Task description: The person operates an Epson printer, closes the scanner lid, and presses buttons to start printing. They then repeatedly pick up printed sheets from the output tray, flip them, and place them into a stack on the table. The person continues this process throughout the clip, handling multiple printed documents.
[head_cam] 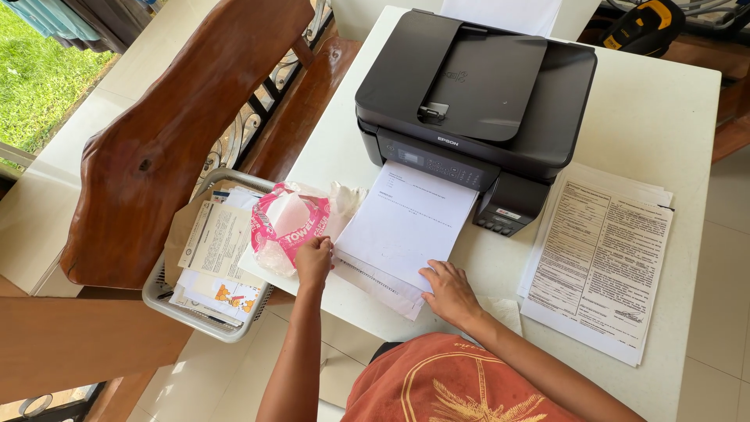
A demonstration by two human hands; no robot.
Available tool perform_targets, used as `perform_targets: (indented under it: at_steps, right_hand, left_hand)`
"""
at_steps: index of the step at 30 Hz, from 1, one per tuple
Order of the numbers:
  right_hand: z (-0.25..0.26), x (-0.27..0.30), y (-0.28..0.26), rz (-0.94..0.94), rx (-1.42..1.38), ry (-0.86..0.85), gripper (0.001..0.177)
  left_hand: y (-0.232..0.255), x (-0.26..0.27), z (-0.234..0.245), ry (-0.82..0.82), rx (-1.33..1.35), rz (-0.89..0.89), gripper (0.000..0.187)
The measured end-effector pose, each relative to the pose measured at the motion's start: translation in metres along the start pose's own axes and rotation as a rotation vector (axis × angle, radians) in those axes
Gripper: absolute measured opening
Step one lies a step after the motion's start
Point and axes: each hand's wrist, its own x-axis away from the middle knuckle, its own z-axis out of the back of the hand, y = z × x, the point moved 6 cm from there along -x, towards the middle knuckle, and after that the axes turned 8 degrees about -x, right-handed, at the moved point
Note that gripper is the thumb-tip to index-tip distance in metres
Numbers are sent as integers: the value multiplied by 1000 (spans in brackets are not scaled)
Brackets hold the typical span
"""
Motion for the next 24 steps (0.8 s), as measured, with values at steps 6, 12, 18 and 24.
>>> perform_targets:
  at_steps: [6, 12, 18, 24]
  right_hand:
    - [19, 2, -8, -19, -146, 106, 17]
    - [53, 15, -33, 130, -395, 307, 9]
    - [63, 27, -53, 248, -588, 52, 6]
    - [62, 35, -63, 291, -665, -124, 5]
  left_hand:
    - [11, 4, 5, 61, -40, -16, 29]
    - [5, -3, -7, -143, 363, 216, 72]
    - [-5, -10, -32, -434, 795, 418, 88]
    - [-25, -21, -41, -584, 625, 467, 70]
